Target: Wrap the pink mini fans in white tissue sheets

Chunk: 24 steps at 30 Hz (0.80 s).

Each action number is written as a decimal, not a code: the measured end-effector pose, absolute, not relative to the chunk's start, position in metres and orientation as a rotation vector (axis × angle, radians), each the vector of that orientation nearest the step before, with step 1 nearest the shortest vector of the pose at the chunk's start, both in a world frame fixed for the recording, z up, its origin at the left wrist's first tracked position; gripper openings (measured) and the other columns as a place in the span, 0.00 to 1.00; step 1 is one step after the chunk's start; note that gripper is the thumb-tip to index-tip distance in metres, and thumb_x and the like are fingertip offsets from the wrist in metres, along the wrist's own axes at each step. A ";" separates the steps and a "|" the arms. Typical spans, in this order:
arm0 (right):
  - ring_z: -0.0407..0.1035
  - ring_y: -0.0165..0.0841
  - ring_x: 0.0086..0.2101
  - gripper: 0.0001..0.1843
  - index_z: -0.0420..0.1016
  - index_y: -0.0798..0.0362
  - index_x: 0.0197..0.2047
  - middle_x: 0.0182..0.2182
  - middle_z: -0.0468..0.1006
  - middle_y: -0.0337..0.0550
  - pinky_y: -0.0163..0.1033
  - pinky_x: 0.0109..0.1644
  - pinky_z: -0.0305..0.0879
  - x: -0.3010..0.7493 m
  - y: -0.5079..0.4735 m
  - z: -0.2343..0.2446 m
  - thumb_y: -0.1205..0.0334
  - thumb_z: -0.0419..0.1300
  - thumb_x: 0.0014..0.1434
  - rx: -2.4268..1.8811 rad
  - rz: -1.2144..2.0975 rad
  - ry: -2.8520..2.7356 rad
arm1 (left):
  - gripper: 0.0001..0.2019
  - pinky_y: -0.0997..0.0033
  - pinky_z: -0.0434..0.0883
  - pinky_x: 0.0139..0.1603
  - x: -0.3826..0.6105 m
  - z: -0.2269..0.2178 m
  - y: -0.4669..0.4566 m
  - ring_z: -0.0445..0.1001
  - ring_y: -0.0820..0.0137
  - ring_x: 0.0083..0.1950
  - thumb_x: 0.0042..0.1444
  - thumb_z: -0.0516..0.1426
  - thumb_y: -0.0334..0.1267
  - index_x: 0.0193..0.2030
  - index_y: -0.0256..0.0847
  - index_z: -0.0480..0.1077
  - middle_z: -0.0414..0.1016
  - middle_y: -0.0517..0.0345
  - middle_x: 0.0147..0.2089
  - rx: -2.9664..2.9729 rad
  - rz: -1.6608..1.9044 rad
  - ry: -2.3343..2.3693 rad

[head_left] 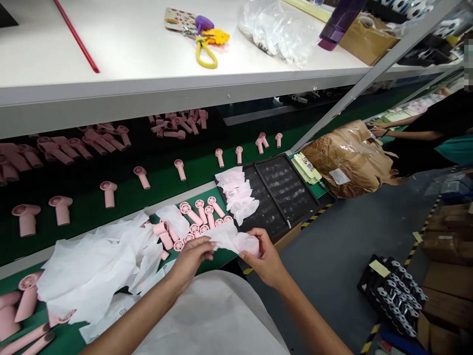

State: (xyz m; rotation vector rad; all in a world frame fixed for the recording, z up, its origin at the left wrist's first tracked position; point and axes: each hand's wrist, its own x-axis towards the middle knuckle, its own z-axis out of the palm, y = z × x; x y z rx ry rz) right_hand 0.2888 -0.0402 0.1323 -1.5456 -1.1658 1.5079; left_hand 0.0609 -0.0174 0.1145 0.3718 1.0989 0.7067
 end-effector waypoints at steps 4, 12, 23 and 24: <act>0.60 0.30 0.35 0.24 0.65 0.49 0.49 0.40 0.65 0.39 0.33 0.37 0.57 0.296 -0.043 0.131 0.56 0.67 0.52 -1.498 1.667 -0.941 | 0.04 0.73 0.67 0.37 0.060 0.115 -0.014 0.67 0.70 0.36 0.43 0.58 0.30 0.21 0.38 0.68 0.68 0.57 0.31 0.167 0.878 0.864; 0.56 0.28 0.33 0.23 0.67 0.51 0.47 0.35 0.64 0.37 0.33 0.34 0.54 0.295 -0.050 0.138 0.55 0.69 0.50 -1.505 1.740 -0.910 | 0.11 0.75 0.61 0.33 0.050 0.119 -0.012 0.67 0.71 0.34 0.51 0.63 0.44 0.36 0.39 0.74 0.72 0.58 0.33 0.459 0.339 0.923; 0.65 0.31 0.30 0.25 0.66 0.51 0.40 0.32 0.70 0.37 0.34 0.33 0.63 0.324 -0.059 0.097 0.50 0.70 0.44 -1.936 1.719 -0.911 | 0.14 0.76 0.66 0.32 0.030 0.069 0.012 0.64 0.75 0.27 0.45 0.67 0.43 0.29 0.38 0.68 0.63 0.64 0.25 0.158 0.798 1.168; 0.68 0.35 0.32 0.26 0.67 0.52 0.42 0.33 0.73 0.40 0.37 0.34 0.65 0.328 -0.051 0.082 0.47 0.67 0.45 -2.112 1.541 -0.867 | 0.14 0.76 0.67 0.33 0.024 0.065 0.015 0.64 0.76 0.27 0.46 0.67 0.43 0.31 0.39 0.68 0.63 0.65 0.25 0.146 0.849 1.202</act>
